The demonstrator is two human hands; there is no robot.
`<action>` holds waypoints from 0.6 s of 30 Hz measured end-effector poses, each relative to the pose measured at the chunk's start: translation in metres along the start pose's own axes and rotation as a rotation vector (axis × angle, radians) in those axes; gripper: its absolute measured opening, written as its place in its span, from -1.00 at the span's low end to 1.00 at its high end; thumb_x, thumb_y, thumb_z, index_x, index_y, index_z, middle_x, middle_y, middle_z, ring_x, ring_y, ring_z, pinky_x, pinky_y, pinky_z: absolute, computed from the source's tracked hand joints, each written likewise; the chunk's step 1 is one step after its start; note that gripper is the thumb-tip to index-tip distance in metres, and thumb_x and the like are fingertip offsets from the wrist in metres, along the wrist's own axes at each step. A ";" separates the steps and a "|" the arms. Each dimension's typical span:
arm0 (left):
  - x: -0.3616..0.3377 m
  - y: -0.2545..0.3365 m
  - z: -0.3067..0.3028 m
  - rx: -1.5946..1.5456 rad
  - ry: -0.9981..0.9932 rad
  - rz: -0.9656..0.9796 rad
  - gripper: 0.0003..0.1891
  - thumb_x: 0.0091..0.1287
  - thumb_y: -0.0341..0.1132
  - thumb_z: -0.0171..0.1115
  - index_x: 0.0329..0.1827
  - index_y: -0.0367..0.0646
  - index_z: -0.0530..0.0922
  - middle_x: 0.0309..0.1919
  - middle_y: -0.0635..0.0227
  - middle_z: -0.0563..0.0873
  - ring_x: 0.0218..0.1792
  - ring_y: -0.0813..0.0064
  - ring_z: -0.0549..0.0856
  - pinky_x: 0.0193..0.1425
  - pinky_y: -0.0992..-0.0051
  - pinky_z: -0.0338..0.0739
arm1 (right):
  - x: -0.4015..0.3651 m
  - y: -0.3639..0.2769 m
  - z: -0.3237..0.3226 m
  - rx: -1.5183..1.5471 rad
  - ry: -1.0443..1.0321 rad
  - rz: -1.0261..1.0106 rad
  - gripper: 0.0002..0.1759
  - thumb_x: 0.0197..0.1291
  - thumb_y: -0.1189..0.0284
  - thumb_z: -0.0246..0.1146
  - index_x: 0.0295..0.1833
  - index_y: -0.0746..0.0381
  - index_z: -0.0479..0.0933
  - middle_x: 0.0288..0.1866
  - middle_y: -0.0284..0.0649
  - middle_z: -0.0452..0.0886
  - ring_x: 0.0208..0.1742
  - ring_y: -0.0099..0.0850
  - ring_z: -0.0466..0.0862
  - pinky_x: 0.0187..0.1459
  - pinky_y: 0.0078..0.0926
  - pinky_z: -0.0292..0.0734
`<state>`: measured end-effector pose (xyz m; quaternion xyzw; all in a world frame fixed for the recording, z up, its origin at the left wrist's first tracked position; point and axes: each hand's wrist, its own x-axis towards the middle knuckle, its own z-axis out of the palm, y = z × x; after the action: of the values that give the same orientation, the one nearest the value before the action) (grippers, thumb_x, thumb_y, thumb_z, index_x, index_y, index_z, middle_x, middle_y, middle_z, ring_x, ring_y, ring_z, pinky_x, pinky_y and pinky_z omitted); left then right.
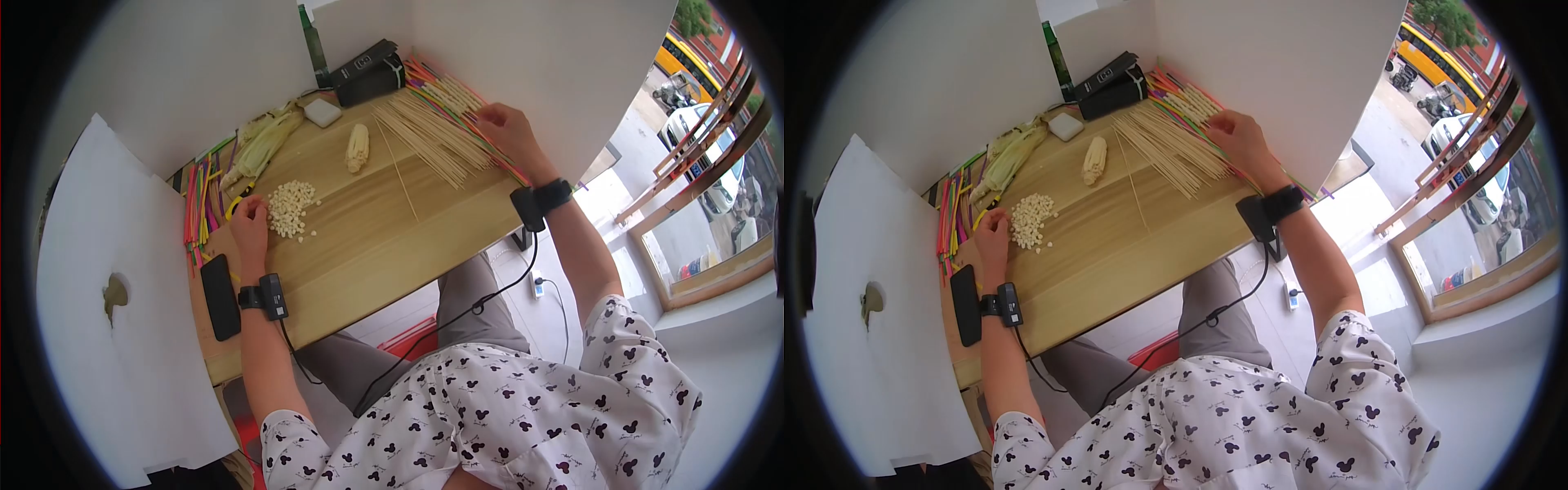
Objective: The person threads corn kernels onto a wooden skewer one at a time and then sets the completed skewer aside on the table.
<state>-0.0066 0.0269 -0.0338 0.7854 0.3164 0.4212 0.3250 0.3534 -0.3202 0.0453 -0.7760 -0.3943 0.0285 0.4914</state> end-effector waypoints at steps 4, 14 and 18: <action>0.003 -0.007 0.000 0.045 -0.017 -0.003 -0.81 0.30 -0.50 0.12 -0.07 -0.33 0.57 -0.27 0.31 0.73 -0.24 0.57 0.67 -0.12 0.58 0.53 | -0.006 -0.086 -0.024 0.616 -0.205 0.162 -0.67 0.30 0.38 0.20 0.08 0.36 0.54 -0.20 -0.37 0.58 -0.25 -0.66 0.49 -0.31 -0.74 0.42; 0.003 -0.011 -0.002 0.039 -0.014 0.015 -0.81 0.30 -0.48 0.17 -0.07 -0.33 0.59 -0.31 0.34 0.70 -0.28 0.60 0.63 -0.17 0.59 0.51 | 0.007 -0.179 -0.093 1.288 -0.650 -0.202 -0.82 0.38 0.45 0.13 -0.02 0.32 0.51 -0.27 -0.34 0.59 -0.43 -0.66 0.46 -0.50 -0.81 0.37; 0.004 -0.021 0.001 -0.016 -0.018 0.021 -0.82 0.30 -0.47 0.16 -0.08 -0.35 0.58 -0.28 0.34 0.69 -0.28 0.62 0.62 -0.18 0.60 0.50 | 0.017 -0.195 -0.098 1.357 -0.697 -0.374 -0.82 0.38 0.47 0.12 -0.01 0.33 0.51 -0.29 -0.35 0.59 -0.43 -0.66 0.45 -0.49 -0.80 0.36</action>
<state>-0.0084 0.0423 -0.0483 0.7899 0.3018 0.4199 0.3296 0.2932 -0.3417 0.2542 -0.1733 -0.5461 0.4220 0.7026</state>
